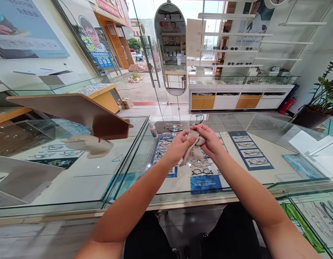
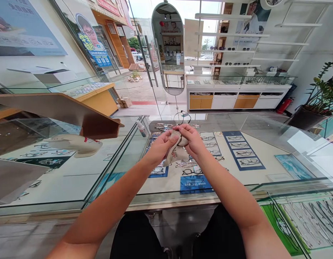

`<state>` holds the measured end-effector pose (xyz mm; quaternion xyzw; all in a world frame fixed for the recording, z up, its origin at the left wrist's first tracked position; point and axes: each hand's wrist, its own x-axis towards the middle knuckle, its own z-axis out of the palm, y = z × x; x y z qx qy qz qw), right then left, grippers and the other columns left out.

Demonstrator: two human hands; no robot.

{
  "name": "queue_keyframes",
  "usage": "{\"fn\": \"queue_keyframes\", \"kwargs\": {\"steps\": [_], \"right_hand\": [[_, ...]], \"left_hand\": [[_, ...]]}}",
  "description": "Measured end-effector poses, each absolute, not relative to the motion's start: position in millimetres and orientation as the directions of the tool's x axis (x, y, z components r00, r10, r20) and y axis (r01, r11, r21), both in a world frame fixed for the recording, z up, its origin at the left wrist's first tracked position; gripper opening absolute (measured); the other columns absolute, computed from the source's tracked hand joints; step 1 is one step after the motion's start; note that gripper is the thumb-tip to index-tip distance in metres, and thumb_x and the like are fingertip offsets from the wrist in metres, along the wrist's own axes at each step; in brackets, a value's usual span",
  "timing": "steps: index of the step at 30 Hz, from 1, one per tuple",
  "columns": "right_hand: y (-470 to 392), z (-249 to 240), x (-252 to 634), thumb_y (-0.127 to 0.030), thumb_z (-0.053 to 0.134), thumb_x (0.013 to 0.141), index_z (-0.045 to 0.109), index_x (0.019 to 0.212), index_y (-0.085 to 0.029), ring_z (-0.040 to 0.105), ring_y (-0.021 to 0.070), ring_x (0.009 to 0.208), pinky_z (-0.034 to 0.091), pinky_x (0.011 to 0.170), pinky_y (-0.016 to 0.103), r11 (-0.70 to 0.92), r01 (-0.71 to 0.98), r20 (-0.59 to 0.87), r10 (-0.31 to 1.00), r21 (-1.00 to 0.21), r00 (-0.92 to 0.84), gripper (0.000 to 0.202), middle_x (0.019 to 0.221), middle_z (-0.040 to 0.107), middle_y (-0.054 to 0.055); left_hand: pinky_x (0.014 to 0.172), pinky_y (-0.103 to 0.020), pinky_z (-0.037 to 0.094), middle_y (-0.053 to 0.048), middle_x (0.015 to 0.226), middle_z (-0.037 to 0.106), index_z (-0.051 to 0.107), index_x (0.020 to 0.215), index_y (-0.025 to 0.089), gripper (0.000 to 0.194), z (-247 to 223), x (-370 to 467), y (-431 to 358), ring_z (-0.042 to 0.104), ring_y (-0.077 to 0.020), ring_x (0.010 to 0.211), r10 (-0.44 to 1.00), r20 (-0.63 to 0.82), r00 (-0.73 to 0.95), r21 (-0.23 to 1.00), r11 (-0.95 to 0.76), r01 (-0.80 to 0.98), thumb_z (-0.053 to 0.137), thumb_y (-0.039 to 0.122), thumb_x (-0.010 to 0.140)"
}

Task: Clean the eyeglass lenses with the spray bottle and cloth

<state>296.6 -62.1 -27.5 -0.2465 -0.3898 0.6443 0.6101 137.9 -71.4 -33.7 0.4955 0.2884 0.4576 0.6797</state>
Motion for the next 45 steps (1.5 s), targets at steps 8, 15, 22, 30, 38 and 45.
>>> {"fn": "queue_keyframes", "kwargs": {"steps": [8,15,22,30,38,45], "right_hand": [[-61.4,-32.2,292.1,-0.049,0.106,0.070,0.079,0.087,-0.025,0.072,0.0156,0.082,0.056,0.060,0.025,0.015,-0.612,0.143,0.977,-0.791,-0.160,0.041,0.110,0.086,0.002],[-65.6,-34.9,283.6,-0.054,0.103,0.072,0.071,0.081,-0.026,0.053,0.0092,0.055,0.039,0.037,0.025,0.006,-0.586,0.142,0.972,-0.810,-0.188,0.043,0.111,0.085,-0.001],[-72.6,-28.1,279.7,-0.054,0.105,0.068,0.071,0.078,-0.026,0.055,0.0110,0.060,0.042,0.041,0.024,0.052,-0.561,0.167,0.974,-0.826,-0.155,0.045,0.102,0.083,-0.001],[-67.3,-23.5,290.8,-0.046,0.108,0.065,0.075,0.078,-0.025,0.070,0.0170,0.086,0.057,0.069,0.027,0.016,-0.585,0.136,0.977,-0.811,-0.162,0.042,0.105,0.084,0.003],[-57.4,-19.7,308.0,-0.044,0.105,0.065,0.076,0.076,-0.024,0.068,0.0182,0.098,0.053,0.079,0.028,0.042,-0.581,0.132,0.985,-0.813,-0.114,0.037,0.112,0.083,0.004],[-62.1,-24.2,298.3,-0.042,0.104,0.061,0.075,0.072,-0.024,0.062,0.0173,0.094,0.051,0.096,0.032,-0.015,-0.503,0.100,0.974,-0.864,-0.201,0.035,0.093,0.071,0.000]], "left_hand": [[0.061,-0.027,0.051,-0.003,0.083,0.079,0.079,0.105,0.021,0.062,-34.9,141.1,-74.7,0.067,-0.0151,0.065,0.905,0.176,0.387,0.946,-0.046,-0.322,0.103,0.069,0.073],[0.058,-0.028,0.050,0.000,0.071,0.071,0.076,0.098,0.021,0.057,-39.1,143.5,-75.1,0.061,-0.0147,0.058,0.927,0.250,0.278,0.940,-0.164,-0.298,0.094,0.073,0.082],[0.053,-0.028,0.049,0.000,0.068,0.067,0.081,0.102,0.020,0.066,-36.9,143.6,-74.2,0.057,-0.0139,0.056,0.947,0.253,0.200,0.931,-0.182,-0.316,0.090,0.082,0.082],[0.073,-0.027,0.056,-0.004,0.091,0.077,0.083,0.107,0.017,0.073,-44.0,137.1,-59.6,0.069,-0.0188,0.086,0.922,0.217,0.320,0.935,-0.101,-0.341,0.092,0.083,0.078],[0.075,-0.031,0.058,-0.006,0.091,0.079,0.082,0.108,0.015,0.079,-42.8,121.4,-43.3,0.073,-0.0224,0.088,0.942,0.128,0.312,0.940,-0.015,-0.340,0.093,0.085,0.074],[0.083,-0.037,0.063,-0.008,0.090,0.083,0.082,0.104,0.019,0.076,-35.8,110.1,-34.9,0.081,-0.0312,0.103,0.964,0.184,0.194,0.927,-0.104,-0.360,0.090,0.088,0.075]]}}
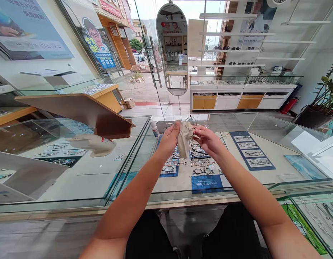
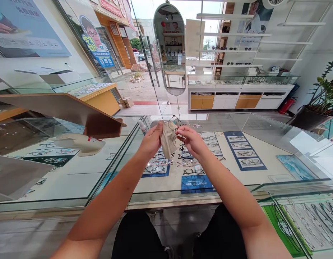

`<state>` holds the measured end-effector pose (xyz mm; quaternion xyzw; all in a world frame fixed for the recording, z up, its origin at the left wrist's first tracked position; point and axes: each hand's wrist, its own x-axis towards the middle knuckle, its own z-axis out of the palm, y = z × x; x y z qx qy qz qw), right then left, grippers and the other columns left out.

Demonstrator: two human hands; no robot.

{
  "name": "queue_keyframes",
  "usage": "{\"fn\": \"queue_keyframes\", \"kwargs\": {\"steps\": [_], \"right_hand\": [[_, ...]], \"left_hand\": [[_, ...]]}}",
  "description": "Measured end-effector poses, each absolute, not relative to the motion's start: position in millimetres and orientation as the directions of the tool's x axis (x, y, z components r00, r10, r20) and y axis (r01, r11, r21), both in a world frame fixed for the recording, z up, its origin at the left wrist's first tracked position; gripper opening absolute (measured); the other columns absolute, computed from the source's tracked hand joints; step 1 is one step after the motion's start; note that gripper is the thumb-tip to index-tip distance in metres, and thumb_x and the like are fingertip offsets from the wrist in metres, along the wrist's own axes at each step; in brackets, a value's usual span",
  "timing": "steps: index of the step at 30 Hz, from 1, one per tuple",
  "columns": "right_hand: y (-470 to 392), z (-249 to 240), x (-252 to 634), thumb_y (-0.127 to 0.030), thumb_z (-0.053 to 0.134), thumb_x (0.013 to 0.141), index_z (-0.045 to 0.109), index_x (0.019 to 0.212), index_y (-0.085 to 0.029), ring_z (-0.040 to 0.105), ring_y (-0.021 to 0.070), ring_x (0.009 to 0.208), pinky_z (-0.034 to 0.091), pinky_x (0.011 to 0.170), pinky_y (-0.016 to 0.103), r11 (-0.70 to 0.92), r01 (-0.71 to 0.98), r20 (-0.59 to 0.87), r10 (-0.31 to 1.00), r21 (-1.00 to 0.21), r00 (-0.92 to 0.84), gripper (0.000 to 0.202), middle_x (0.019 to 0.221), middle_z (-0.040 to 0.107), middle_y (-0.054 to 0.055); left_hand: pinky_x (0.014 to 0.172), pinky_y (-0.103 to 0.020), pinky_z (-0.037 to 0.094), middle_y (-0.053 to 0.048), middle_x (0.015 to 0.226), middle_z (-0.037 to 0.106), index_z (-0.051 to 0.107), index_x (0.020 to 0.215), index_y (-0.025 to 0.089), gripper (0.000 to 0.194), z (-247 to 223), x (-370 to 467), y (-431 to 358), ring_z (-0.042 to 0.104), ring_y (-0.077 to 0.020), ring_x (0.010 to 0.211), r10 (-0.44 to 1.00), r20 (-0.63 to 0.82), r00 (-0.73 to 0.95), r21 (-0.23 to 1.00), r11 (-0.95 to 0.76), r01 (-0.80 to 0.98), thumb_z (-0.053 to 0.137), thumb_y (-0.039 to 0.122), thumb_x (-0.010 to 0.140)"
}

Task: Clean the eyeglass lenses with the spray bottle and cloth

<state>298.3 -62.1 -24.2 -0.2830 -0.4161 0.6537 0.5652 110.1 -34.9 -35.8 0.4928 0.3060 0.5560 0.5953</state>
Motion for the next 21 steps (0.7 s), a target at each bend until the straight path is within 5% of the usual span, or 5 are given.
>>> {"fn": "queue_keyframes", "kwargs": {"steps": [8,14,21], "right_hand": [[-68.3,-23.9,293.5,-0.044,0.099,0.065,0.073,0.071,-0.025,0.061,0.0192,0.093,0.047,0.096,0.035,-0.043,-0.372,0.063,0.961,-0.927,-0.268,0.033,0.086,0.068,-0.001],[-69.3,-24.2,291.6,-0.044,0.097,0.065,0.073,0.069,-0.024,0.059,0.0191,0.089,0.045,0.090,0.035,-0.045,-0.364,0.062,0.959,-0.930,-0.276,0.031,0.083,0.068,0.000],[-71.3,-19.7,290.5,-0.042,0.097,0.062,0.074,0.066,-0.022,0.055,0.0172,0.083,0.042,0.081,0.034,-0.040,-0.393,0.059,0.970,-0.919,-0.237,0.031,0.082,0.067,0.002]], "left_hand": [[0.076,-0.032,0.059,-0.003,0.078,0.074,0.079,0.096,0.019,0.074,-29.1,111.1,-42.0,0.077,-0.0251,0.090,0.954,0.227,0.197,0.942,-0.164,-0.292,0.087,0.091,0.077],[0.063,-0.027,0.053,0.000,0.076,0.069,0.078,0.093,0.017,0.073,-24.3,110.5,-44.7,0.061,-0.0140,0.068,0.956,0.182,0.232,0.954,-0.116,-0.275,0.096,0.084,0.070],[0.069,-0.025,0.056,0.000,0.083,0.074,0.080,0.093,0.016,0.064,-22.7,110.6,-45.5,0.064,-0.0128,0.073,0.950,0.171,0.262,0.937,-0.075,-0.340,0.108,0.066,0.064]]}}
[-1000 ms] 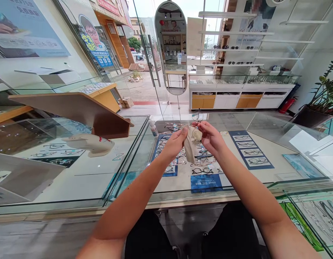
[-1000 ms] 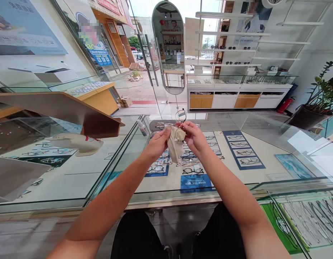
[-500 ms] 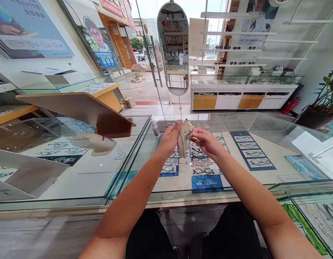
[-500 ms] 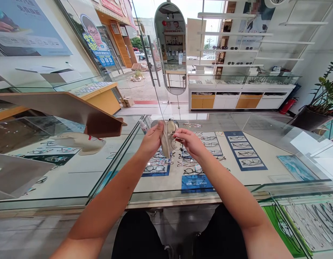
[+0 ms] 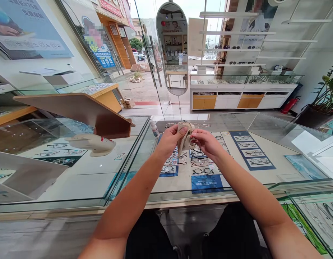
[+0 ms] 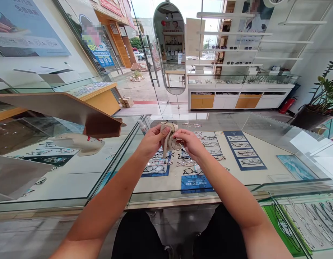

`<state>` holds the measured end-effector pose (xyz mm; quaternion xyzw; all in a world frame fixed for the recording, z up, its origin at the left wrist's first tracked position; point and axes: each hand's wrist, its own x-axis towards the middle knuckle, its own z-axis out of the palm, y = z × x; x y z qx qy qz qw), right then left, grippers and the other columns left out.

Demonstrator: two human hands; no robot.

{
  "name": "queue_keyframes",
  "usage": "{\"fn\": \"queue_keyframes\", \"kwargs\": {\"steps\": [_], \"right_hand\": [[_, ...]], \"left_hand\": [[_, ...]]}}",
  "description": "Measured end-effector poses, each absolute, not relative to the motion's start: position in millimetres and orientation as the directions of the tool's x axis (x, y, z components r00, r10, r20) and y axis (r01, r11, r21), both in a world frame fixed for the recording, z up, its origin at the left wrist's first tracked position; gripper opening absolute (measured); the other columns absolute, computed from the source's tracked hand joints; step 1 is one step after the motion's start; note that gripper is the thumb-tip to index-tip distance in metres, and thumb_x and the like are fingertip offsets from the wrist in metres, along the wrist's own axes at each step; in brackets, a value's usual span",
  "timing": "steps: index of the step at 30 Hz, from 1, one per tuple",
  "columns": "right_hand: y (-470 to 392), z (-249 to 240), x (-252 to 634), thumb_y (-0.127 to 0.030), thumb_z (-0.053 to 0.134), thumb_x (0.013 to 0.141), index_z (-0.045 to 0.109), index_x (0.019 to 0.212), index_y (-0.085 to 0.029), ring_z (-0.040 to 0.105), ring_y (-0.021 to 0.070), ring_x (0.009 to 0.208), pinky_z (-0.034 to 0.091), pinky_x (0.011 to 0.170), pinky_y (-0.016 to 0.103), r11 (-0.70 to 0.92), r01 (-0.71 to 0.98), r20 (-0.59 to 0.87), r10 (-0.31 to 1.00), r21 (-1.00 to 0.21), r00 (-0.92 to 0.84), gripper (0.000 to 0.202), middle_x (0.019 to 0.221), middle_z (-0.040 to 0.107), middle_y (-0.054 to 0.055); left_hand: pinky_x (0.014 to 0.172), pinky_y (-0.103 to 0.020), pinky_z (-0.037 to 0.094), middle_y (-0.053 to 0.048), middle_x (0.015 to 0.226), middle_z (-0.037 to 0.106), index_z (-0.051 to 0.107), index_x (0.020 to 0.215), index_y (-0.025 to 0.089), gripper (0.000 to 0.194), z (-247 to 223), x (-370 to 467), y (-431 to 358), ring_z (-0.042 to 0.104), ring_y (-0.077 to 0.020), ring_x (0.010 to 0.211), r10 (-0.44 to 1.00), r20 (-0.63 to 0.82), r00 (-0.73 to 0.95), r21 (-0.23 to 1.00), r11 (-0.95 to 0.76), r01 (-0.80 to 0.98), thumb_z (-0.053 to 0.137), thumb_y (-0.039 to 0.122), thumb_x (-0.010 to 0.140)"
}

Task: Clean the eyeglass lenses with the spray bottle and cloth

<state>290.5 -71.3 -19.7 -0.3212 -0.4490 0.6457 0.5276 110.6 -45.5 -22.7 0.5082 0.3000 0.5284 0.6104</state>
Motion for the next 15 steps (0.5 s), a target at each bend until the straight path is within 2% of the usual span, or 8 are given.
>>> {"fn": "queue_keyframes", "kwargs": {"steps": [9,15], "right_hand": [[-72.7,-19.1,289.5,-0.044,0.099,0.061,0.072,0.067,-0.022,0.052,0.0160,0.078,0.041,0.076,0.032,-0.035,-0.401,0.059,0.974,-0.915,-0.220,0.035,0.078,0.063,0.000],[-73.0,-23.5,287.2,-0.046,0.098,0.064,0.069,0.068,-0.023,0.050,0.0162,0.076,0.038,0.074,0.033,-0.025,-0.389,0.081,0.964,-0.921,-0.255,0.037,0.077,0.062,-0.001]], "left_hand": [[0.069,-0.028,0.059,-0.003,0.085,0.080,0.080,0.096,0.016,0.056,-25.0,114.9,-49.6,0.071,-0.0164,0.072,0.948,0.169,0.268,0.924,-0.058,-0.377,0.109,0.057,0.068],[0.068,-0.029,0.058,-0.002,0.080,0.077,0.081,0.094,0.017,0.056,-25.5,121.3,-53.6,0.069,-0.0169,0.070,0.959,0.218,0.184,0.921,-0.140,-0.363,0.110,0.054,0.063]]}}
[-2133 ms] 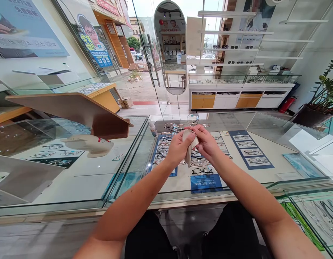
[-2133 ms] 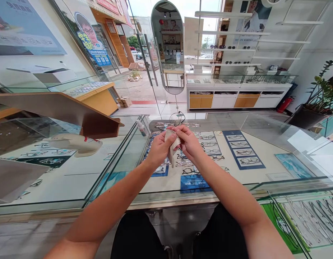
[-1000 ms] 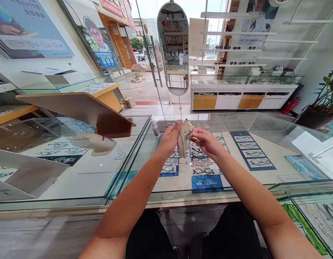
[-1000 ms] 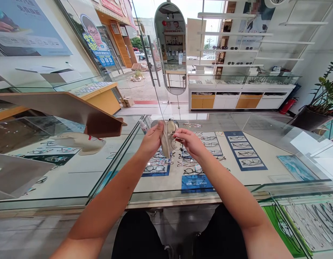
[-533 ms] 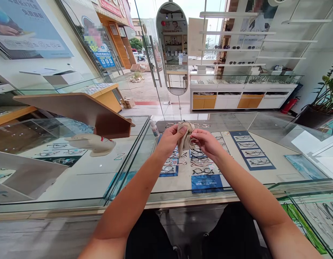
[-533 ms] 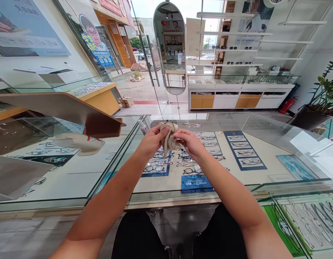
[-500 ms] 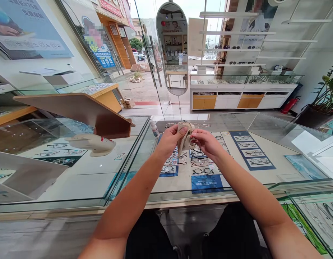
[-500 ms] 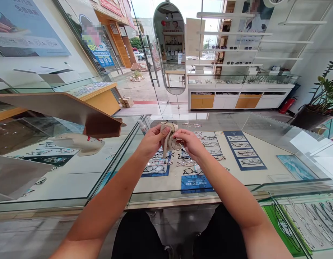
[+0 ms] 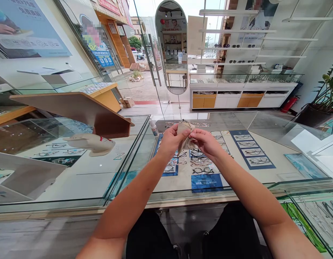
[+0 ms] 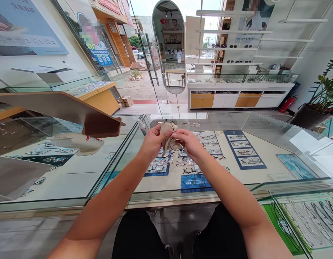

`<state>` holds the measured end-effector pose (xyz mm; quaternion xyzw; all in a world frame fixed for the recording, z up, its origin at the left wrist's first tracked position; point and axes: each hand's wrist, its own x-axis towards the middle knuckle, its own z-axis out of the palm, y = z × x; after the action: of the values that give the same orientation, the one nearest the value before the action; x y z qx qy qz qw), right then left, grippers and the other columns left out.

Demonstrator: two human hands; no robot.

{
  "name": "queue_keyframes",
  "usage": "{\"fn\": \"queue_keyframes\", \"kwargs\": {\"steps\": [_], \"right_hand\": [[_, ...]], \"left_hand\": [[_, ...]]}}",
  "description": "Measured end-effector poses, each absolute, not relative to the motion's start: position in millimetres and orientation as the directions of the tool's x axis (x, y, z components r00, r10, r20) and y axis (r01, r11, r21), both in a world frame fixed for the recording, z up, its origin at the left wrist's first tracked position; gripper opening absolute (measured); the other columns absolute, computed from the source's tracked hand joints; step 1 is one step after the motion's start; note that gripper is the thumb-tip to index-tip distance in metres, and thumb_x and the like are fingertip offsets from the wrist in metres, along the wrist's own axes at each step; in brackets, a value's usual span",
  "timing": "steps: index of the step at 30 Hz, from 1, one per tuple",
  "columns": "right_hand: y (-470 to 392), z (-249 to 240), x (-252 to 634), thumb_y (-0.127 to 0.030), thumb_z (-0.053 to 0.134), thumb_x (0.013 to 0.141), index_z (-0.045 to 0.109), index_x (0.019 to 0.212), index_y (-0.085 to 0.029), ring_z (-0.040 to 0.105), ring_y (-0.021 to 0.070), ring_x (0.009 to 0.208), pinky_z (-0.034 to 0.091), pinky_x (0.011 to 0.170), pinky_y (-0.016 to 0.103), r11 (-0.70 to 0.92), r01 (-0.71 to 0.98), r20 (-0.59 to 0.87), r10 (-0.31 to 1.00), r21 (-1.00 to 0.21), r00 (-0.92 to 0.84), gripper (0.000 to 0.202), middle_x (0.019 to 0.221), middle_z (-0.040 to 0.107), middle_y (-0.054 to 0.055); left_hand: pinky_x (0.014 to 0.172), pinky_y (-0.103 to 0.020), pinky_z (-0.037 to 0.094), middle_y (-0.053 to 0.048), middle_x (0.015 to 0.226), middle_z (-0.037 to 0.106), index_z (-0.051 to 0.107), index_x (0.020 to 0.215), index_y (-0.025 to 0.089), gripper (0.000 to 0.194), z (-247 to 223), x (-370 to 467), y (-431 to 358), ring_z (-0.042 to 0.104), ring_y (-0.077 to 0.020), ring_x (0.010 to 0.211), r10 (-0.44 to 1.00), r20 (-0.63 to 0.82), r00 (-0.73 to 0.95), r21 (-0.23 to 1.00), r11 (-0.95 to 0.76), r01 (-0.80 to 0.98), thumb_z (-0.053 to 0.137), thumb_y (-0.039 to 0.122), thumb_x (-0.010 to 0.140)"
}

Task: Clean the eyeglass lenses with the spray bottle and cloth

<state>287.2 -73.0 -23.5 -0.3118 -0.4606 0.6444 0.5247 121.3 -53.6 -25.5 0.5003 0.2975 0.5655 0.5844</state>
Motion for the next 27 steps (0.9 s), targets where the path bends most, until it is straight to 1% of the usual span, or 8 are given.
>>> {"fn": "queue_keyframes", "kwargs": {"steps": [2,5,8,11,14,17,22,27], "right_hand": [[-74.7,-24.9,285.9,-0.047,0.097,0.067,0.071,0.071,-0.023,0.050,0.0166,0.077,0.037,0.075,0.034,-0.014,-0.364,0.090,0.960,-0.931,-0.267,0.036,0.077,0.063,-0.001],[-78.5,-26.1,283.8,-0.049,0.095,0.073,0.071,0.073,-0.024,0.051,0.0179,0.082,0.038,0.081,0.035,0.052,-0.318,0.141,0.954,-0.947,-0.264,0.034,0.080,0.065,-0.001],[-81.3,-25.9,281.9,-0.052,0.095,0.075,0.072,0.077,-0.024,0.054,0.0194,0.087,0.040,0.087,0.036,0.102,-0.286,0.183,0.944,-0.953,-0.273,0.036,0.084,0.067,-0.001],[-82.3,-24.7,281.2,-0.055,0.095,0.076,0.072,0.078,-0.024,0.054,0.0197,0.087,0.041,0.087,0.036,0.119,-0.269,0.199,0.935,-0.956,-0.295,0.039,0.084,0.066,-0.001],[-81.9,-22.9,282.8,-0.055,0.094,0.078,0.070,0.078,-0.025,0.054,0.0198,0.087,0.042,0.086,0.036,0.151,-0.257,0.225,0.931,-0.954,-0.288,0.039,0.085,0.065,-0.001],[-80.8,-21.6,286.5,-0.054,0.094,0.079,0.070,0.078,-0.025,0.053,0.0199,0.086,0.041,0.084,0.035,0.173,-0.245,0.240,0.930,-0.954,-0.277,0.037,0.085,0.065,-0.001],[-79.1,-19.1,292.7,-0.052,0.093,0.078,0.071,0.077,-0.025,0.050,0.0182,0.079,0.038,0.078,0.034,0.149,-0.260,0.219,0.939,-0.954,-0.267,0.035,0.081,0.064,-0.001],[-78.4,-16.6,293.2,-0.053,0.097,0.071,0.069,0.076,-0.025,0.051,0.0170,0.077,0.038,0.074,0.032,0.103,-0.316,0.187,0.950,-0.943,-0.249,0.040,0.081,0.065,-0.002]], "left_hand": [[0.066,-0.028,0.056,-0.002,0.080,0.077,0.081,0.091,0.018,0.056,-25.4,123.0,-55.3,0.067,-0.0160,0.069,0.964,0.233,0.129,0.917,-0.174,-0.358,0.111,0.054,0.061],[0.062,-0.027,0.054,-0.001,0.079,0.077,0.080,0.087,0.018,0.057,-25.2,125.2,-58.1,0.063,-0.0138,0.066,0.972,0.229,0.060,0.912,-0.192,-0.361,0.111,0.057,0.060],[0.058,-0.025,0.049,0.000,0.074,0.072,0.077,0.083,0.017,0.059,-24.5,126.5,-60.3,0.058,-0.0109,0.062,0.973,0.231,0.013,0.902,-0.210,-0.377,0.108,0.063,0.063],[0.055,-0.024,0.045,0.002,0.069,0.066,0.073,0.077,0.017,0.060,-23.3,125.5,-59.7,0.053,-0.0090,0.058,0.972,0.235,0.006,0.890,-0.212,-0.404,0.105,0.067,0.068],[0.055,-0.026,0.046,0.001,0.069,0.067,0.075,0.078,0.017,0.061,-22.0,121.3,-54.7,0.054,-0.0105,0.058,0.969,0.234,0.081,0.885,-0.177,-0.431,0.104,0.071,0.070],[0.058,-0.028,0.050,-0.003,0.074,0.072,0.079,0.081,0.017,0.060,-21.3,115.9,-48.0,0.060,-0.0137,0.063,0.954,0.230,0.194,0.888,-0.124,-0.442,0.104,0.070,0.070],[0.067,-0.029,0.057,-0.005,0.080,0.076,0.081,0.088,0.016,0.054,-19.8,109.1,-42.7,0.066,-0.0158,0.070,0.932,0.206,0.299,0.877,-0.041,-0.478,0.108,0.060,0.070],[0.075,-0.031,0.062,-0.004,0.090,0.079,0.082,0.106,0.017,0.054,-15.7,106.5,-46.6,0.073,-0.0181,0.076,0.902,0.153,0.403,0.874,0.067,-0.481,0.111,0.043,0.069]]}}
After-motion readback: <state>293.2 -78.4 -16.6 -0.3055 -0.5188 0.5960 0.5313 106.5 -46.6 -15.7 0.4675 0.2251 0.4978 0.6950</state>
